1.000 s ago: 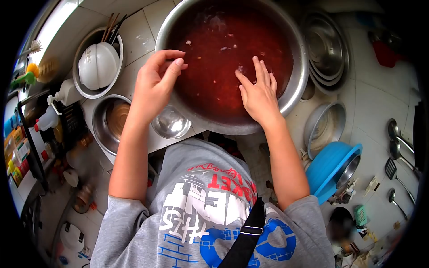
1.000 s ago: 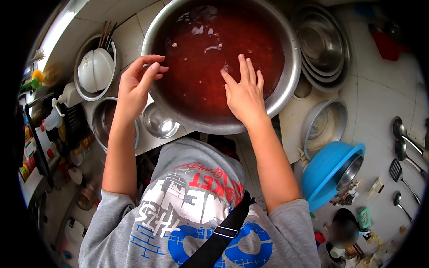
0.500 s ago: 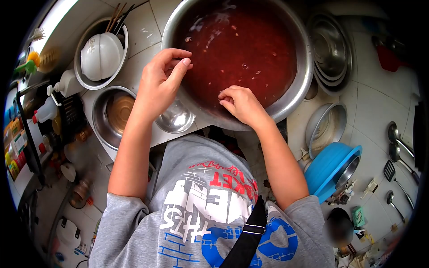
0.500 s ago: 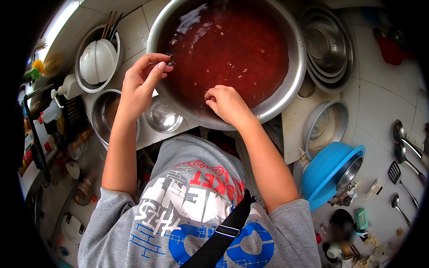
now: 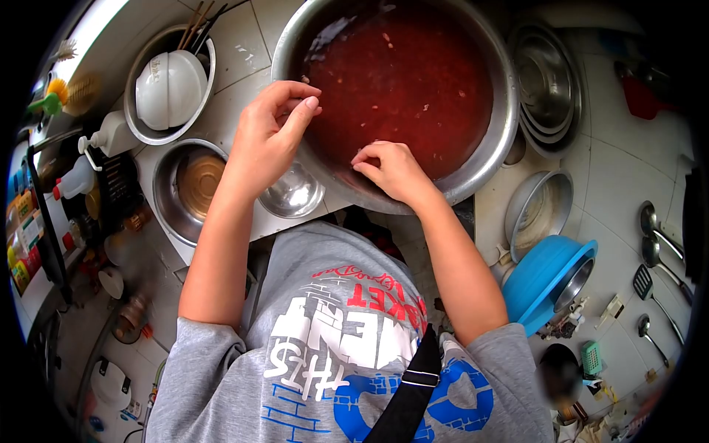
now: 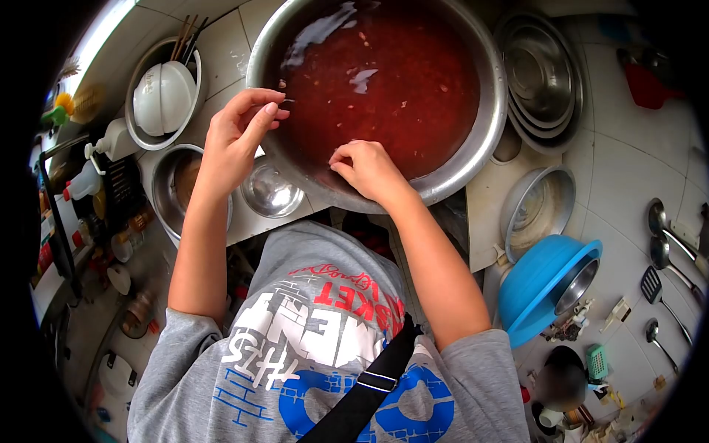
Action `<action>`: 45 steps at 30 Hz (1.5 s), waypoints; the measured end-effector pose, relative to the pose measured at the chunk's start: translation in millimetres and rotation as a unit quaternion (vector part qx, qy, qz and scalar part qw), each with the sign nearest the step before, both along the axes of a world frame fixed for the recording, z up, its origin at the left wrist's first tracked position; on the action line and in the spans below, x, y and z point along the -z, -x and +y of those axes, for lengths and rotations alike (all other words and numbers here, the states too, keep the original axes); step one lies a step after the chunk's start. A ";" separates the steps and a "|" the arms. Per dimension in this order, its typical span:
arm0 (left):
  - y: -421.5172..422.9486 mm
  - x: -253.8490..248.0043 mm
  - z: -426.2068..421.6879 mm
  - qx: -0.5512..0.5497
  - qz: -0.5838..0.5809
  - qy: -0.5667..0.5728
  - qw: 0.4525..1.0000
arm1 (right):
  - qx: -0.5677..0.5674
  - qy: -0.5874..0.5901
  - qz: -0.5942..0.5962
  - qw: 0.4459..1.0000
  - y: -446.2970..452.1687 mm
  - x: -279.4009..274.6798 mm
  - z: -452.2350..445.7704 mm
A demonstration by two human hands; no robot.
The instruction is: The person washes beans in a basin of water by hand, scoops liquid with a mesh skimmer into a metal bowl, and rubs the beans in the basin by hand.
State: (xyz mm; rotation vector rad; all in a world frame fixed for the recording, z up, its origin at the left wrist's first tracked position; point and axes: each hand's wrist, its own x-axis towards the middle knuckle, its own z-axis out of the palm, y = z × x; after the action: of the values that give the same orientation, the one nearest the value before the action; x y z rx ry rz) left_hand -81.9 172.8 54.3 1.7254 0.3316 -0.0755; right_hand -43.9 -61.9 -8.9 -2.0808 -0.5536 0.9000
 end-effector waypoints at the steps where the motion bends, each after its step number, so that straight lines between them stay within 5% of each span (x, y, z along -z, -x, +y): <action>1: 0.8 -0.2 1.0 -0.002 0.000 0.000 1.000 | 0.013 -0.005 -0.009 1.000 -0.8 -3.7 -4.1; 7: 2.2 4.7 4.6 0.007 -0.003 -0.014 1.000 | 0.077 0.040 -0.083 0.993 -4.8 -49.8 -42.1; 15: -1.1 3.4 -3.7 0.044 0.020 -0.069 0.996 | 0.204 0.068 0.008 0.977 24.6 -94.3 -110.7; 24: 2.2 -9.8 -24.0 0.105 0.019 -0.086 0.991 | 0.142 0.222 -0.018 0.964 48.1 -93.5 -148.5; 30: 12.9 -6.7 -40.1 0.167 -0.007 -0.084 0.982 | 0.150 0.211 -0.157 0.953 48.8 -90.1 -150.9; 39: 13.4 -10.0 -48.0 0.212 -0.013 -0.118 0.970 | 0.187 0.123 -0.194 0.955 -11.9 -105.6 -111.9; 45: 16.1 -5.1 -54.0 0.238 -0.023 -0.137 0.961 | 0.209 0.040 -0.194 0.958 -65.4 -55.1 -86.1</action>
State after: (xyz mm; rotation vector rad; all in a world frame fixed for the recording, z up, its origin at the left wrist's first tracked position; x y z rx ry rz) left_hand -98.0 118.7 59.4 2.0487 -0.1225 -0.3526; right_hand 21.6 -148.0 46.2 -2.3417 -0.2552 0.2739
